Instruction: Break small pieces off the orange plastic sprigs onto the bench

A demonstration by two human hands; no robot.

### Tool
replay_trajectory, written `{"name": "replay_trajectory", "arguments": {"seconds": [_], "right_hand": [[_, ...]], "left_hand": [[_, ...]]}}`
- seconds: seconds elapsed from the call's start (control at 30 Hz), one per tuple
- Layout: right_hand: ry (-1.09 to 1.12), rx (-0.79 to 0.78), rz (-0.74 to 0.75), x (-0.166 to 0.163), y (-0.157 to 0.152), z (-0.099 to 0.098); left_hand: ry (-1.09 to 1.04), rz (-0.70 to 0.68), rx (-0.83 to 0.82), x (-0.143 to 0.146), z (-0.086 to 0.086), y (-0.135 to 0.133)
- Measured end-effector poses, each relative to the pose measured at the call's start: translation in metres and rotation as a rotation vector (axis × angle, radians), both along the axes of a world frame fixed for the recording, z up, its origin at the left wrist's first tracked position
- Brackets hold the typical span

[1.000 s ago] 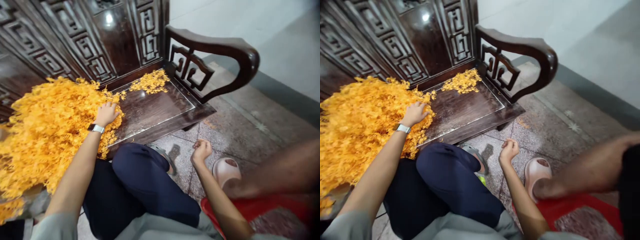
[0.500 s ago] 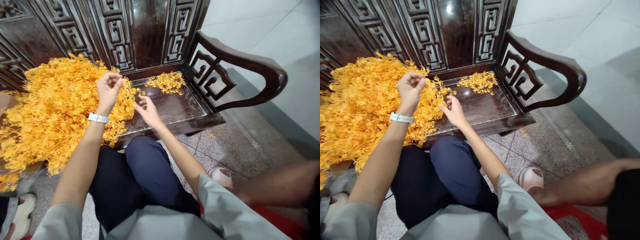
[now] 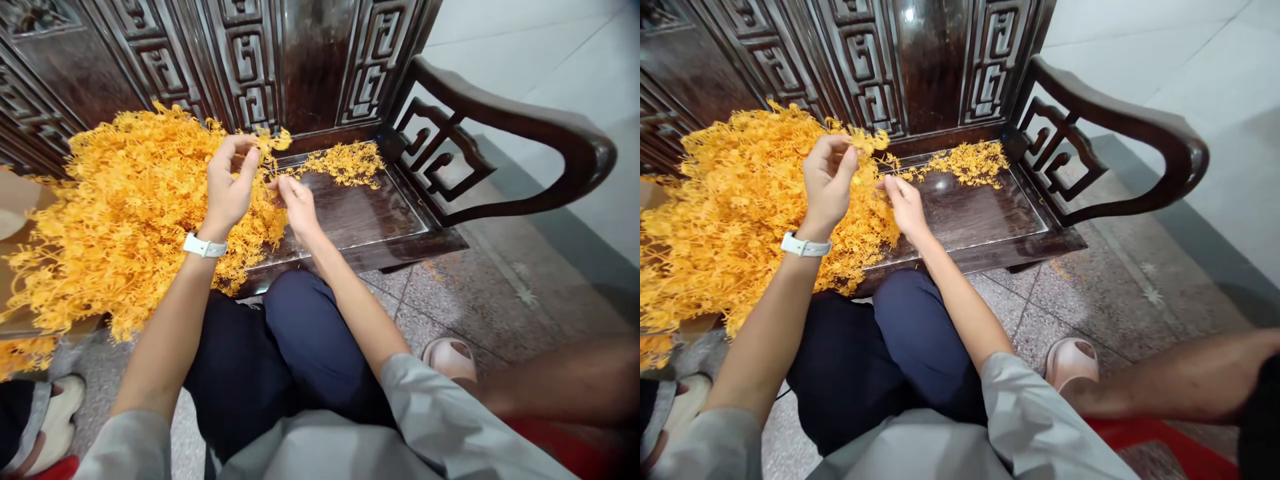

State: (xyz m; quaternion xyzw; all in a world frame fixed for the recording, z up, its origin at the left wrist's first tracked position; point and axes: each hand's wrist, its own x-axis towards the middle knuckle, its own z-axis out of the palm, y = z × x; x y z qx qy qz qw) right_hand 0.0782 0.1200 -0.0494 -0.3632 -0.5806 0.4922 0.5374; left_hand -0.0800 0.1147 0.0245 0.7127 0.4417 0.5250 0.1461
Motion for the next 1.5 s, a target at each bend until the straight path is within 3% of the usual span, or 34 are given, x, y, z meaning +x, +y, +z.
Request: {"name": "replay_trajectory", "arguments": {"seconds": [0.1, 0.23, 0.4, 0.53, 0.73, 0.83, 1.1, 1.23, 1.3, 1.43, 1.5], "right_hand": [[0.090, -0.099, -0.016, 0.011, -0.007, -0.002], [0.161, -0.230, -0.011, 0.020, -0.013, -0.014], [0.261, -0.315, 0.079, 0.027, -0.016, -0.024], [0.412, -0.327, 0.050, 0.038, -0.012, -0.020], [0.811, -0.338, -0.002, 0.064, -0.011, -0.006], [0.909, -0.354, -0.004, 0.076, -0.017, 0.001], [0.798, -0.224, -0.051, 0.099, -0.034, 0.030], [0.760, -0.285, -0.145, 0.116, -0.037, 0.047], [0.907, -0.303, -0.163, 0.130, -0.042, 0.057], [1.406, -0.311, -0.090, 0.165, -0.060, 0.081], [1.510, -0.306, -0.100, 0.177, -0.068, 0.087]], "left_hand": [[0.099, 0.081, -0.028, -0.007, -0.015, 0.013], [0.230, 0.002, -0.162, -0.014, -0.031, 0.022], [0.563, -0.173, -0.265, -0.010, -0.029, 0.015], [0.682, -0.187, -0.436, -0.001, -0.032, 0.011], [0.882, 0.043, -0.581, -0.008, -0.045, 0.018], [0.958, 0.121, -0.587, -0.017, -0.046, 0.022], [1.082, 0.270, -0.594, -0.028, -0.052, 0.024], [1.070, 0.322, -0.568, -0.033, -0.056, 0.025], [1.058, 0.361, -0.563, -0.040, -0.057, 0.025], [0.998, 0.455, -0.595, -0.060, -0.057, 0.024], [0.950, 0.487, -0.595, -0.064, -0.053, 0.023]]}}
